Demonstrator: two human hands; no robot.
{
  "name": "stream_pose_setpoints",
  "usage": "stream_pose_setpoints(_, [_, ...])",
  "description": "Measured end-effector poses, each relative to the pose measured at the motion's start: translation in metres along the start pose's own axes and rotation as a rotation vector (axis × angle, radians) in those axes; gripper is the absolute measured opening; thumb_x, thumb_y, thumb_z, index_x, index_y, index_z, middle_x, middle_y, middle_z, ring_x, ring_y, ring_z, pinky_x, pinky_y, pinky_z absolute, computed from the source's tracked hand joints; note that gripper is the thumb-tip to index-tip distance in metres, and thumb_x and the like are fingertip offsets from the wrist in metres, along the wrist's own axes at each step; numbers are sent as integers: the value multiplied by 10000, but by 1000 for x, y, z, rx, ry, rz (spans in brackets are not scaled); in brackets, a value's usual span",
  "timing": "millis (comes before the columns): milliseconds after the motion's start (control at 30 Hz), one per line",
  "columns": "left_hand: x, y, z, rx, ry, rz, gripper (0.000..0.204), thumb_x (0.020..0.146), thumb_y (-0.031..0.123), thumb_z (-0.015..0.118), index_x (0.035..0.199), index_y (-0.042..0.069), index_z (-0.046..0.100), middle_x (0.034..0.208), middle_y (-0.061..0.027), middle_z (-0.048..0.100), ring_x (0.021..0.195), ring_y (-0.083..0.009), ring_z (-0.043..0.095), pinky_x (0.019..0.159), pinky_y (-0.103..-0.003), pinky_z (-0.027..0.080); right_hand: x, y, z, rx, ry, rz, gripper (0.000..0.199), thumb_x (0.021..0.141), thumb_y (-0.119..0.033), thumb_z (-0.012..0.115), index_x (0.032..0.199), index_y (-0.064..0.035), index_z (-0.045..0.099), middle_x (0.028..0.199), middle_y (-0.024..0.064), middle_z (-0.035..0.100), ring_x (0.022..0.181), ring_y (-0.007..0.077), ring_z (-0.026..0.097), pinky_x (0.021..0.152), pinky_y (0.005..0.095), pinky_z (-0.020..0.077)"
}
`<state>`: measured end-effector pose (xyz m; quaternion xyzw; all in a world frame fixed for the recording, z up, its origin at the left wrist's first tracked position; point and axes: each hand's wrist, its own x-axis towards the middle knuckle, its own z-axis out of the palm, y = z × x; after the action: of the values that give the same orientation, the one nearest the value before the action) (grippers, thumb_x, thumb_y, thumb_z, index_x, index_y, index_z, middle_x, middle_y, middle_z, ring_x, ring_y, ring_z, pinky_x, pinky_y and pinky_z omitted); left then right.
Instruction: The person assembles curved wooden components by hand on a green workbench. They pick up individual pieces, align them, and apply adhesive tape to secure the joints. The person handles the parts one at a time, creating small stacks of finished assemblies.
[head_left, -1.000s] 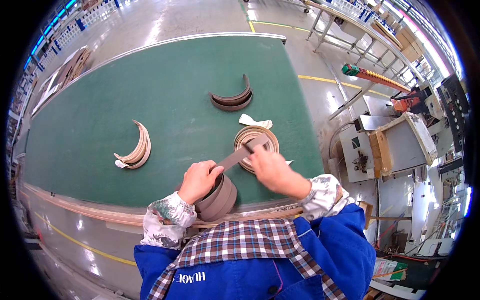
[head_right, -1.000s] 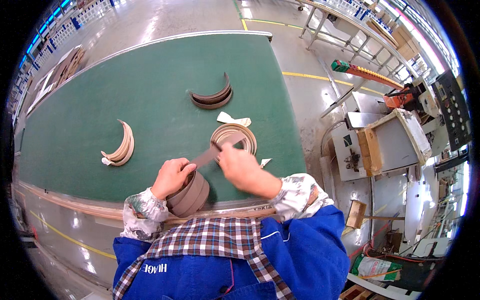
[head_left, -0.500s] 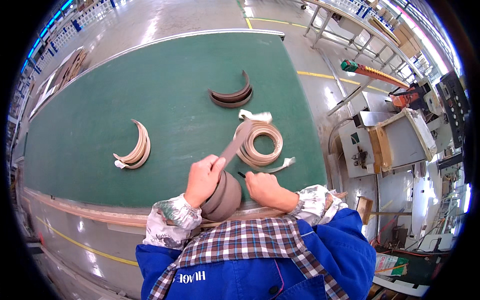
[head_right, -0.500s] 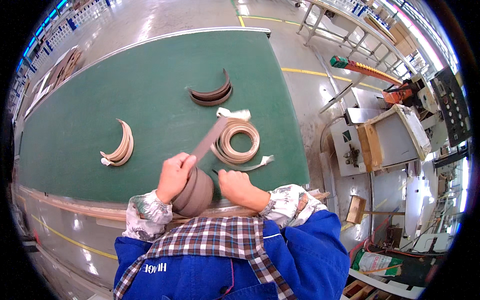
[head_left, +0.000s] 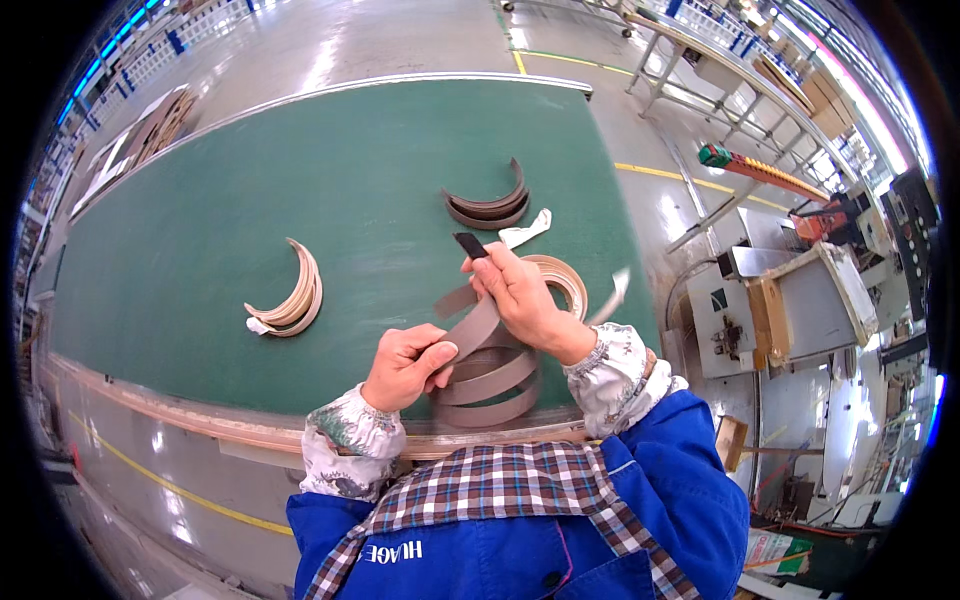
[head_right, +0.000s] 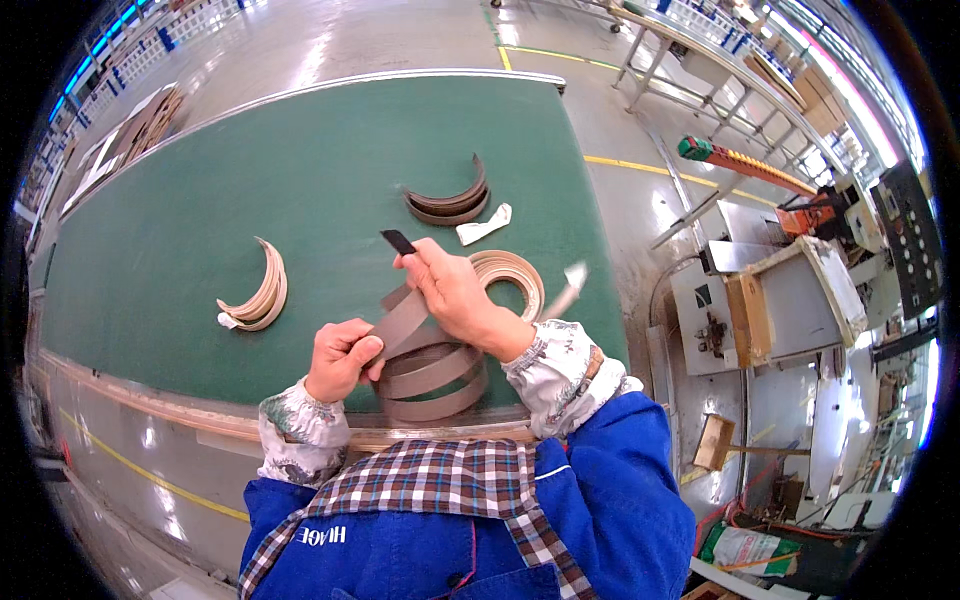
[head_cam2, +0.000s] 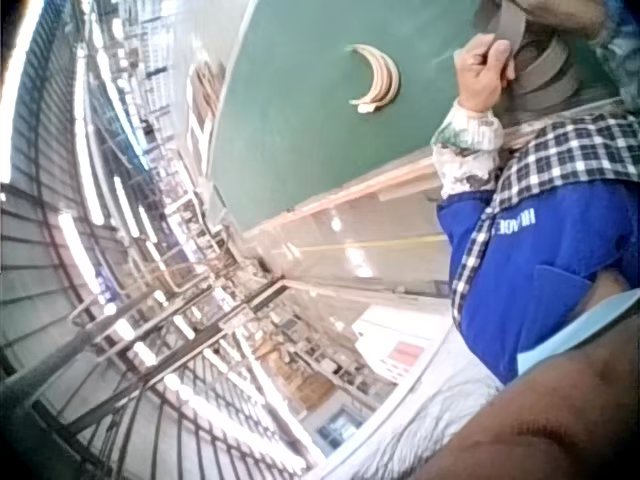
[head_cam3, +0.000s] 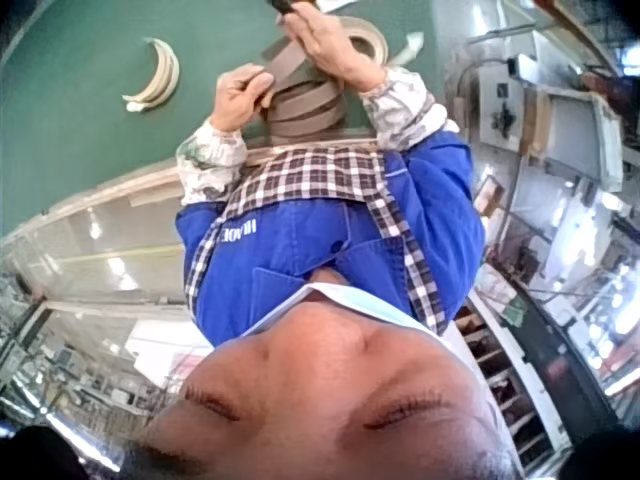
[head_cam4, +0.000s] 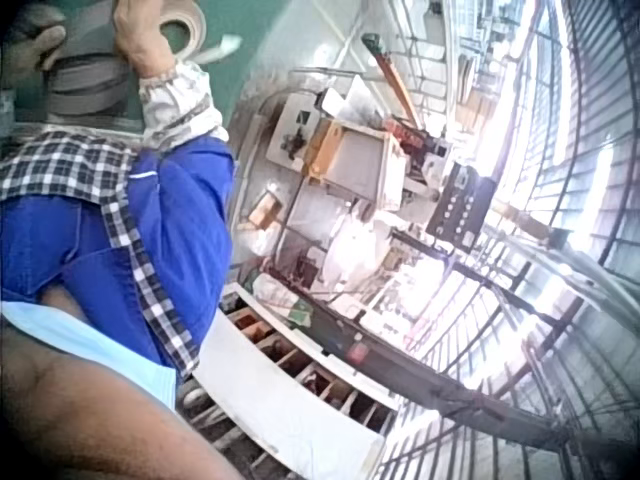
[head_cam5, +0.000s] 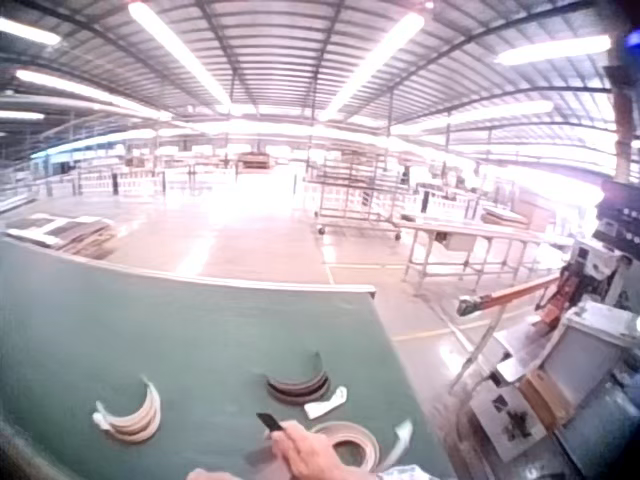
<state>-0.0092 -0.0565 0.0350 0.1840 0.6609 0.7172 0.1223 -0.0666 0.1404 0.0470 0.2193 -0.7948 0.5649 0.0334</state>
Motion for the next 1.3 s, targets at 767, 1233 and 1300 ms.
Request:
stream_pose_setpoints(767, [11,-12,-3,625,540,0,276,839,305,638,815,32,666,680,-194,608,589,-322,619,528,-372,466,129,63,-14,-992,122,-457,224,795,-74,629,1007,-57,559,832,123,600,735,308,581,651,431,473])
stream_pose_setpoints(1233, [12,-2,1,625,395,-73,286,840,303,637,749,32,614,589,-179,565,538,-363,570,489,-413,428,164,198,-13,-959,-25,-258,104,880,-154,512,874,-60,467,654,123,601,635,308,619,578,410,482])
stream_pose_setpoints(1300, [12,-2,3,607,380,-94,286,838,299,640,743,30,612,583,-180,558,533,-364,565,484,-410,421,165,209,-16,-970,-92,-377,105,871,-146,519,876,-54,467,652,117,603,635,302,622,583,407,481])
